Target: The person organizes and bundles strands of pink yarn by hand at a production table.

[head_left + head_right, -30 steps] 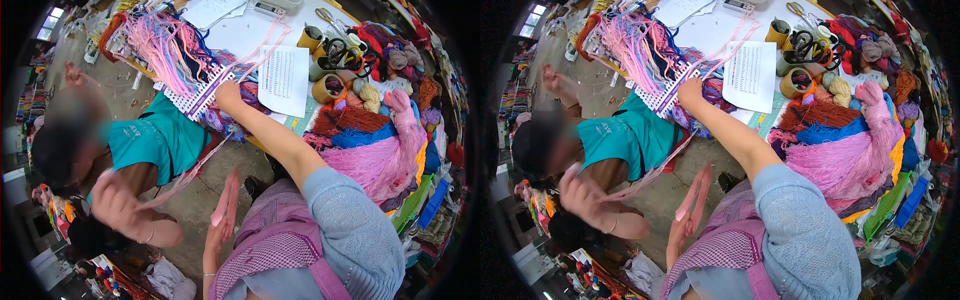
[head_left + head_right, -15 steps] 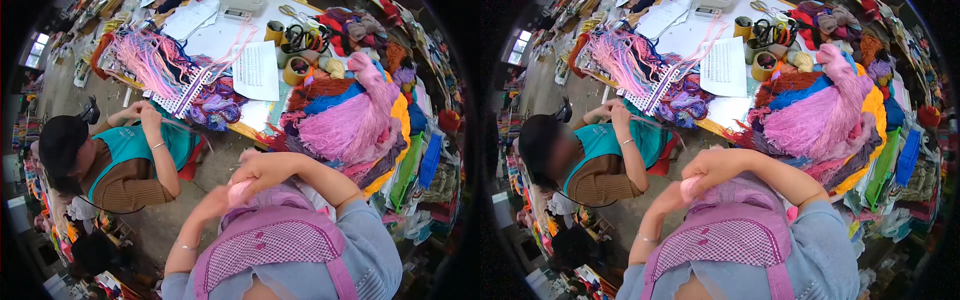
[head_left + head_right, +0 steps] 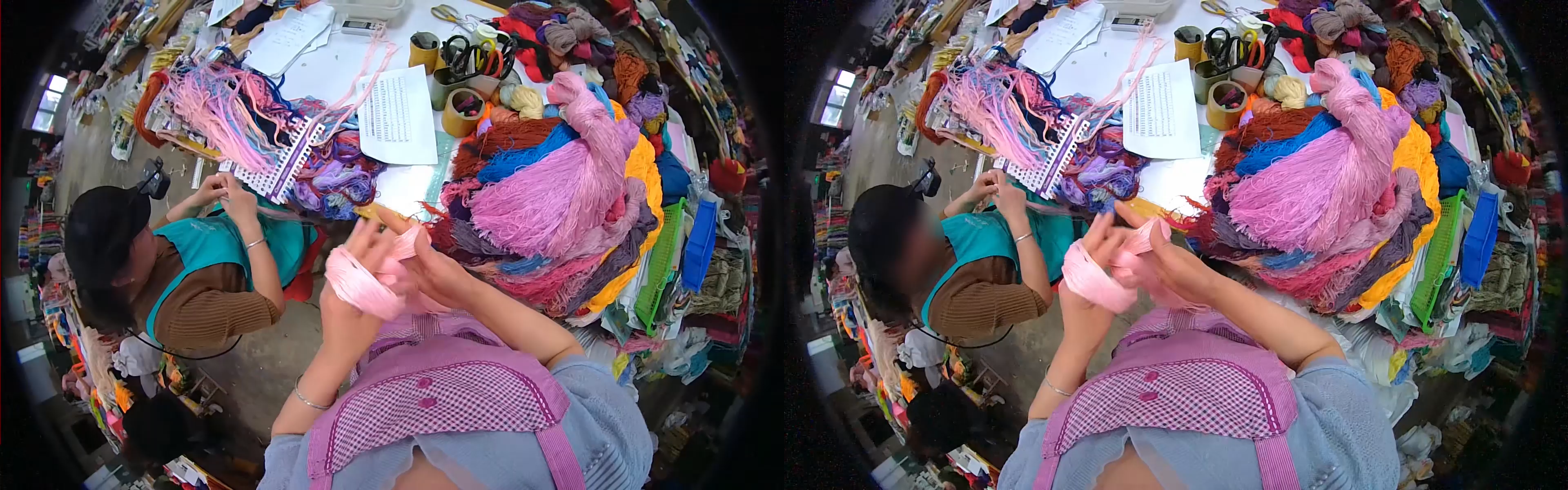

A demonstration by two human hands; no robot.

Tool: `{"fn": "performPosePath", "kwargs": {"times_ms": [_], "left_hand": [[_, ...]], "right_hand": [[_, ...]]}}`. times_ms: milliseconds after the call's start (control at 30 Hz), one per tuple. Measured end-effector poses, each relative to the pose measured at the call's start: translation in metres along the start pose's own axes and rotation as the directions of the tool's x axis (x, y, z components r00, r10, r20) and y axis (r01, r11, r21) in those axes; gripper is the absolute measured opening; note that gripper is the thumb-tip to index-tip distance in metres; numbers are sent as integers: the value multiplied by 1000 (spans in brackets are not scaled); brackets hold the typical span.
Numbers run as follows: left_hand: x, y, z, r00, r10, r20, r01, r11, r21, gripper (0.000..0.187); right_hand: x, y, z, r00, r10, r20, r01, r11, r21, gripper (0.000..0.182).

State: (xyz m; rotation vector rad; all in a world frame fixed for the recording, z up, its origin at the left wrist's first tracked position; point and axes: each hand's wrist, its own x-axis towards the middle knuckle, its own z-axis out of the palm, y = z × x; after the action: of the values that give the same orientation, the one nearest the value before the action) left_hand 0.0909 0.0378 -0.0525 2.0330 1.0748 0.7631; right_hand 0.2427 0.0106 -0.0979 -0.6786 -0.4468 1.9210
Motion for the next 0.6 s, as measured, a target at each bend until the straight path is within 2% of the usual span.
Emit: {"fn": "performPosePath", "kwargs": {"times_ms": [33,67,100,133,167,200,233,267,300,333,367,400,433,500,533,567,600], "left_hand": [[2,-2,4,997,-39,-65,42,998,48,50],[4,-11,11,997,-38,-64,41,998,48,50],[4,-22,19,996,5,-84,6,992,126,49],[7,-29,24,994,47,-99,-26,979,205,47],[15,-28,28,986,95,-136,-73,984,160,44],[18,-30,30,987,93,-131,-71,984,161,44],[19,-33,33,990,69,-120,-41,974,222,38],[20,-34,35,993,45,-112,-11,959,282,33],[21,-36,34,993,41,-108,-9,959,282,33],[19,-38,33,993,-118,-9,119,987,107,27],[20,-40,31,959,-257,116,265,963,-55,20],[23,-39,29,956,-244,163,267,953,-140,13],[26,-38,28,955,-248,163,272,952,-141,13],[29,-34,24,930,-235,283,329,875,-355,15],[30,-33,18,914,-204,351,339,861,-381,16],[31,-31,16,912,-206,354,342,859,-381,16],[32,-28,14,902,-245,356,397,798,-454,18]], "right_hand": [[-1,-2,-4,1000,0,31,1,1000,-18,71],[0,-1,-11,998,2,60,0,999,-35,63],[16,9,-27,993,63,103,-30,956,-293,59],[12,-6,-19,972,-145,184,231,717,-657,59],[7,-20,-10,896,-287,339,419,293,-860,59],[11,-18,-13,873,-358,332,393,112,-912,64],[11,-15,-18,874,-359,328,391,117,-913,64],[9,-14,-24,951,-273,148,261,444,-857,54],[8,-15,-31,992,-127,-2,89,713,-695,46],[3,-31,-30,986,137,-96,-167,779,-604,38],[-2,-38,-35,985,141,-98,-171,781,-600,38],[-8,-42,-40,998,34,-46,-57,630,-774,37],[-10,-48,-41,998,-57,32,54,433,-900,35],[-13,-63,-28,998,-67,0,29,433,-901,41],[-17,-62,-29,985,-144,98,146,371,-917,42],[-20,-62,-32,956,-214,200,259,298,-919,43],[-21,-65,-35,957,-212,197,255,299,-920,43]]}}
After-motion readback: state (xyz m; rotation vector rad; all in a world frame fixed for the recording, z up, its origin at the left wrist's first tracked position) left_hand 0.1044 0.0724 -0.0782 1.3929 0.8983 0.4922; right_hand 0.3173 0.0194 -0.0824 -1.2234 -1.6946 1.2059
